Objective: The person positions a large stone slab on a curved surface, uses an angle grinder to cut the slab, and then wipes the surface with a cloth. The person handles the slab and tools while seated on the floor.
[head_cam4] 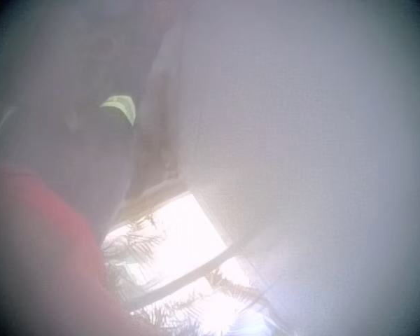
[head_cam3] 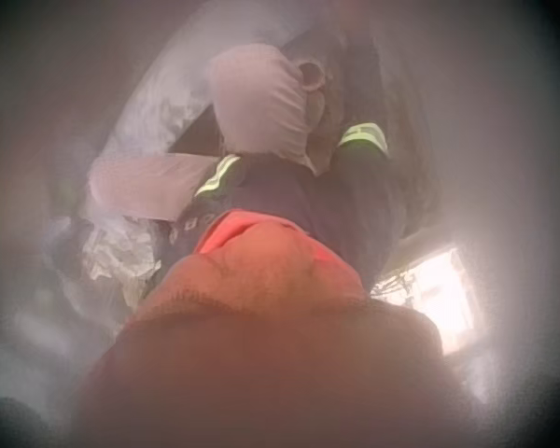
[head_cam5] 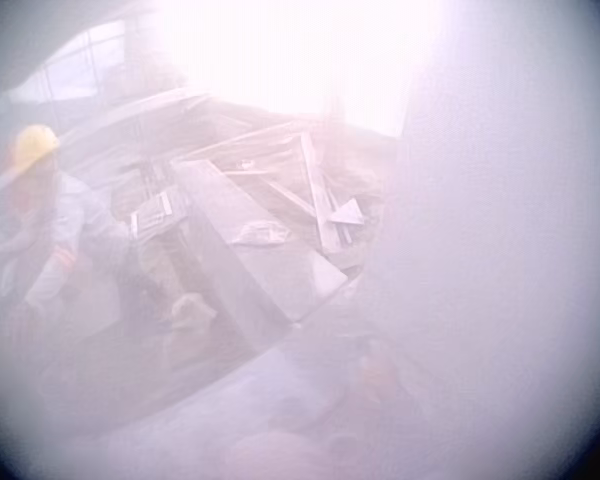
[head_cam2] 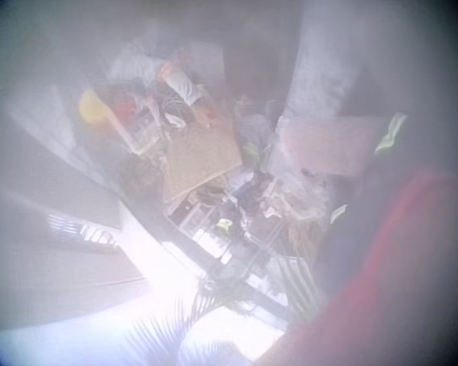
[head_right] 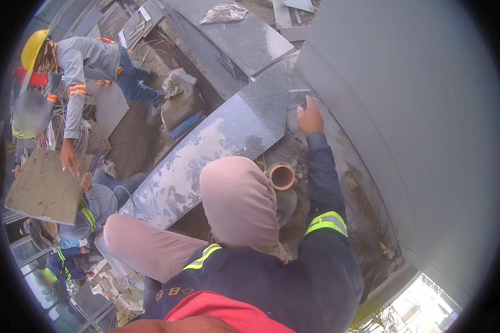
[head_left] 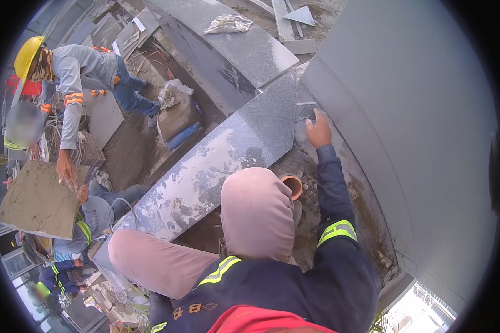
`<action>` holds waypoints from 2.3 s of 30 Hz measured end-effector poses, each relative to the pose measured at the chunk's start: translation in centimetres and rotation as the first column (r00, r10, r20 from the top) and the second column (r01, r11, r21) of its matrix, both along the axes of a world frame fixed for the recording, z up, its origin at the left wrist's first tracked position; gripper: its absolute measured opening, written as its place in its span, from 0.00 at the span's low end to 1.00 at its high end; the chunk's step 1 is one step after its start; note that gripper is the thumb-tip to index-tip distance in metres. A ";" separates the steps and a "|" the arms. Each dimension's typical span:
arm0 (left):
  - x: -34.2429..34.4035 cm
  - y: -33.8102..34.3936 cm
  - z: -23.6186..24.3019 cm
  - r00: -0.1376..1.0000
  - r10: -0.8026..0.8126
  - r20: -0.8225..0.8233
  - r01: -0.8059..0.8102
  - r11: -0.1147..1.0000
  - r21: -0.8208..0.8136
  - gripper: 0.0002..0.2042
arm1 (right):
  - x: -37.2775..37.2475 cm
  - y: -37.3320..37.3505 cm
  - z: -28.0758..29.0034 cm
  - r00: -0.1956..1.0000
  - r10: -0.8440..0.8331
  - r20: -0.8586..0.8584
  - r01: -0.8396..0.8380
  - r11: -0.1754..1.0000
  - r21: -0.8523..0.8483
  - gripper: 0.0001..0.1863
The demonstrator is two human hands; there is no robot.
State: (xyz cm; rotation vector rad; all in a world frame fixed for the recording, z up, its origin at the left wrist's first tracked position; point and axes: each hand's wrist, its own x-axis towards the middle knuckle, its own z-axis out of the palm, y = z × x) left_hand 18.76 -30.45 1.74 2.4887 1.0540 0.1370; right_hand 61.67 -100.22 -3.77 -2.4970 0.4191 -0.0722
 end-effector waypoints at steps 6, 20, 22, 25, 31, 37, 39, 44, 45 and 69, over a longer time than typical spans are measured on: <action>0.0 -0.1 1.7 1.000 0.020 0.009 -0.020 0.999 -0.044 0.19 | -1.7 3.3 -3.4 0.987 0.045 0.152 -0.047 0.999 0.008 0.28; 15.6 -6.8 24.0 0.825 0.038 0.565 0.248 0.872 -0.421 0.18 | -3.8 -0.6 -3.8 0.988 -0.116 0.105 0.112 0.993 0.042 0.28; 19.1 -12.3 24.2 0.813 -0.185 0.553 0.394 0.873 -0.288 0.18 | -3.6 -0.6 -3.9 0.985 -0.126 0.115 0.118 0.990 0.075 0.27; 24.0 -19.9 20.9 0.832 -0.343 0.436 0.529 0.727 -0.438 0.17 | -3.4 0.0 -3.7 0.985 -0.122 0.124 0.111 0.990 0.088 0.27; 27.8 -28.1 9.4 0.937 -0.347 0.026 0.145 0.321 -0.936 0.15 | -4.1 -0.7 -2.4 0.997 0.043 0.061 -0.047 0.996 0.074 0.29; 34.3 -37.4 3.5 0.192 -0.970 0.151 0.948 0.144 -0.282 0.10 | -2.1 -3.4 0.8 0.953 0.302 0.002 -0.297 0.938 -0.176 0.47; 37.1 -42.2 1.6 -0.146 -0.986 0.085 0.985 -0.153 -0.077 0.11 | -0.4 -3.3 1.1 0.917 0.399 0.015 -0.386 0.894 -0.228 0.53; 41.2 -53.2 -2.5 -0.601 -0.795 -0.083 0.792 -0.606 0.075 0.09 | 2.7 -4.1 -0.4 0.843 0.518 -0.144 -0.532 0.768 -0.357 0.63; 42.0 -54.4 -3.7 -0.632 -0.760 -0.154 0.755 -0.648 0.097 0.08 | 3.1 -4.1 -0.5 0.832 0.522 -0.185 -0.553 0.759 -0.344 0.64; 44.6 -55.8 -6.1 -0.667 -0.363 -0.651 0.526 -0.848 -0.065 0.10 | 4.0 -3.2 -1.4 0.790 0.594 -0.154 -0.600 0.697 -0.393 0.70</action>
